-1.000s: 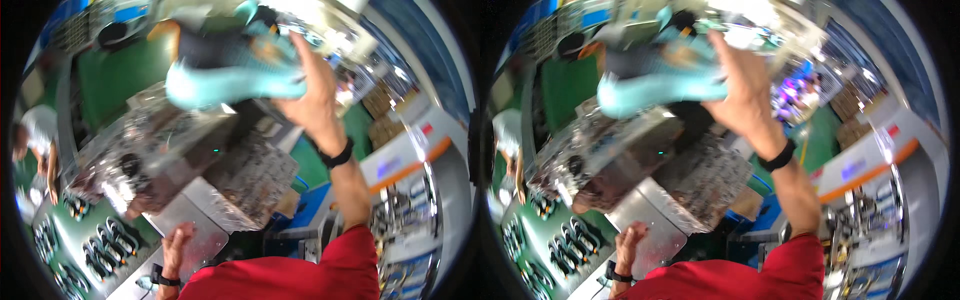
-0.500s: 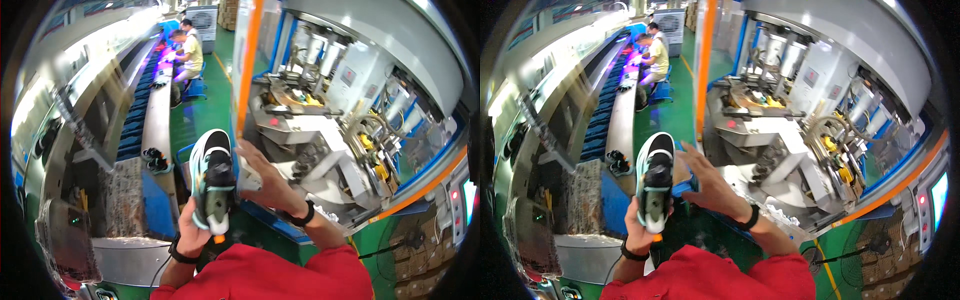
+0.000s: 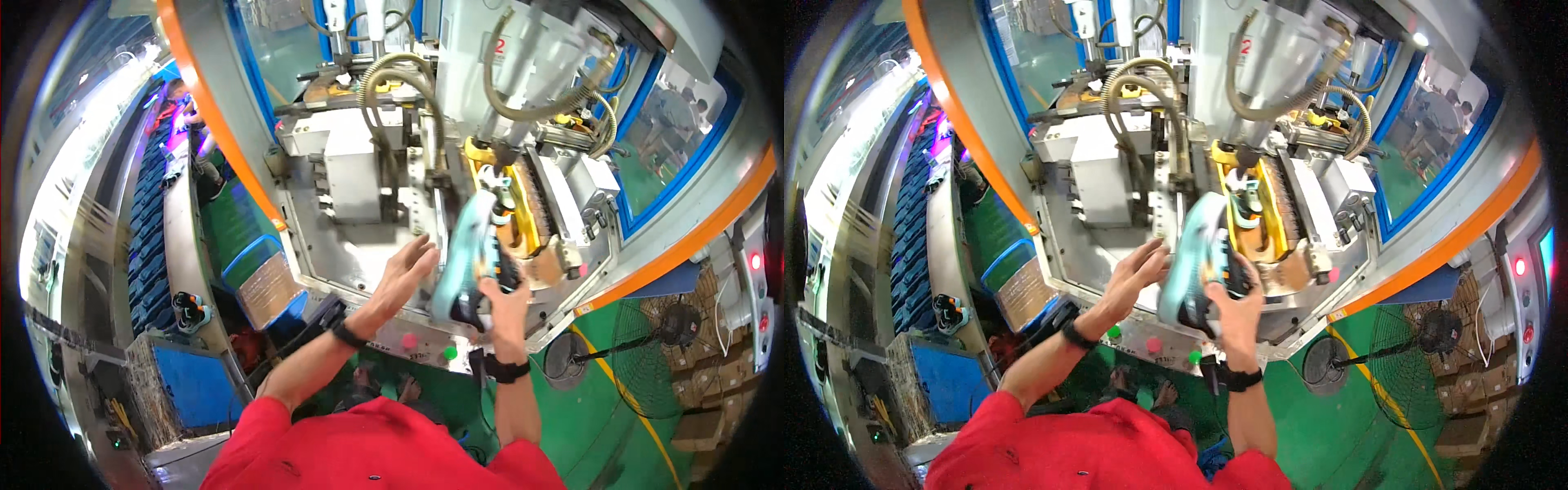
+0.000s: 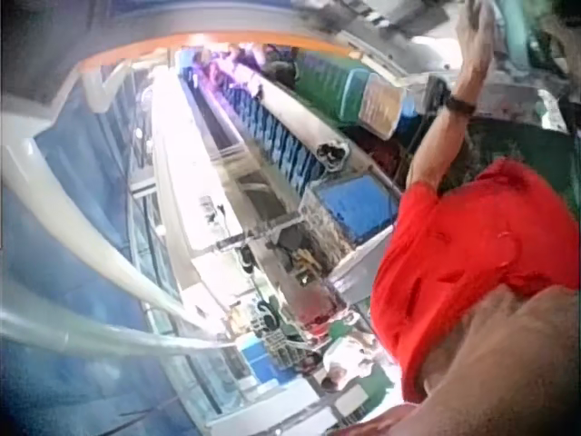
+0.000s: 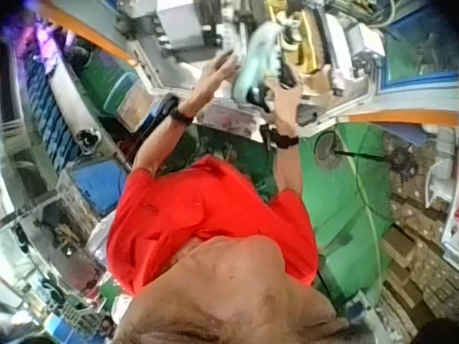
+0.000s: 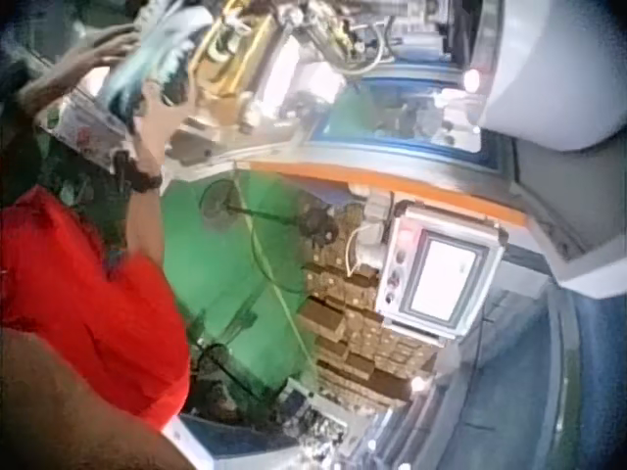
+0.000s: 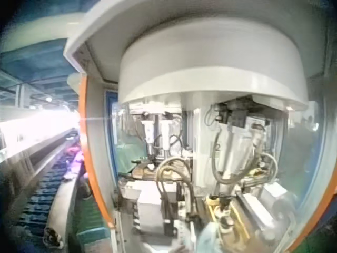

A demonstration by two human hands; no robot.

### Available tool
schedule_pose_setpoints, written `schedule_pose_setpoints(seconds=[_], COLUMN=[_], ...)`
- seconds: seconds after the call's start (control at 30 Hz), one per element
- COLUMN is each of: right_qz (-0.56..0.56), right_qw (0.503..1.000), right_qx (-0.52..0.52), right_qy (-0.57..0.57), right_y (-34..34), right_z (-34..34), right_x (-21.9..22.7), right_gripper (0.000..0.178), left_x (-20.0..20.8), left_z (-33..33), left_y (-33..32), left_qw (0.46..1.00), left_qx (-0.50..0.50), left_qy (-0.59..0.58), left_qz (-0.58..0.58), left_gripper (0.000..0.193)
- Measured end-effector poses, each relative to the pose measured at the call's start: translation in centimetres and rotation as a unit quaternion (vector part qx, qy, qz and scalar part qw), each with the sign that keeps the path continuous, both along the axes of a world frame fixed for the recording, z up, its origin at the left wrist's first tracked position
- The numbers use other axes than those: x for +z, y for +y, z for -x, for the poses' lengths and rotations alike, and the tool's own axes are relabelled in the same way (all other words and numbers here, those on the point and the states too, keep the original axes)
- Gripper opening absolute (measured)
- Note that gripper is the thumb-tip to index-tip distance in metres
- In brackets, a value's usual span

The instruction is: Operating a lasting machine to attach soles to shoe uppers on an assembly line.

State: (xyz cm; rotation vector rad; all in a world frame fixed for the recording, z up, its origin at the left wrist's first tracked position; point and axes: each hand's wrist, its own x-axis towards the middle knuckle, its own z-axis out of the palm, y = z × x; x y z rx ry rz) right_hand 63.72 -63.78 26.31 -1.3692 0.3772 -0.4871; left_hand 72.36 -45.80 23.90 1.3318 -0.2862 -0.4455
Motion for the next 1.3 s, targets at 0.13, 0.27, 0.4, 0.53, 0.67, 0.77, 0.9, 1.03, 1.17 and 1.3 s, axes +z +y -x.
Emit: schedule_pose_setpoints(seconds=[0.13, 0.27, 0.4, 0.53, 0.67, 0.77, 0.9, 1.03, 1.17, 1.3], right_qz=[0.036, 0.082, 0.125, 0.226, 0.273, 0.345, 0.425, 0.510, 0.544, 0.545], right_qw=[0.994, 0.980, 0.960, 0.940, 0.943, 0.900, 0.837, 0.784, 0.779, 0.773], right_qx=[-0.098, -0.179, -0.248, -0.248, -0.147, -0.095, 0.089, 0.054, -0.071, -0.091], right_qy=[-0.018, 0.007, 0.043, 0.062, 0.119, 0.250, 0.333, 0.350, 0.304, 0.312], right_y=[-5.5, -6.4, -8.1, -11.4, -15.6, -15.8, -10.4, -4.9, -1.4, -1.5], right_z=[2.1, 3.0, 4.3, 1.1, -10.0, -18.3, -29.6, -36.4, -38.0, -38.1], right_x=[-0.9, -0.4, -0.9, 0.4, 2.9, 5.6, 4.3, -5.0, -12.6, -11.8], right_gripper=[0.057, 0.059, 0.062, 0.056, 0.046, 0.052, 0.062, 0.048, 0.042, 0.043], left_x=[-1.6, -12.0, -11.2, -11.2, -11.7, -2.6, 0.1, 2.8, 4.0, 3.2], left_z=[-8.4, -20.1, -22.2, -24.4, -24.4, -16.6, -7.7, -0.5, 5.9, 11.6], left_y=[-9.4, -14.9, -17.9, -16.3, -10.2, -4.5, 6.0, 16.5, 22.4, 24.4], left_qw=[0.992, 0.933, 0.888, 0.889, 0.972, 0.943, 0.947, 0.960, 0.942, 0.901], left_qx=[0.064, 0.162, 0.133, 0.164, 0.149, 0.021, -0.019, 0.076, 0.252, 0.376], left_qy=[-0.045, -0.145, -0.108, -0.081, 0.167, 0.324, 0.300, 0.266, 0.213, 0.189], left_qz=[-0.103, -0.288, -0.427, -0.419, -0.065, 0.078, 0.111, 0.040, 0.062, 0.103], left_gripper=[0.047, 0.073, 0.072, 0.046, 0.029, 0.024, 0.032, 0.048, 0.052, 0.040])
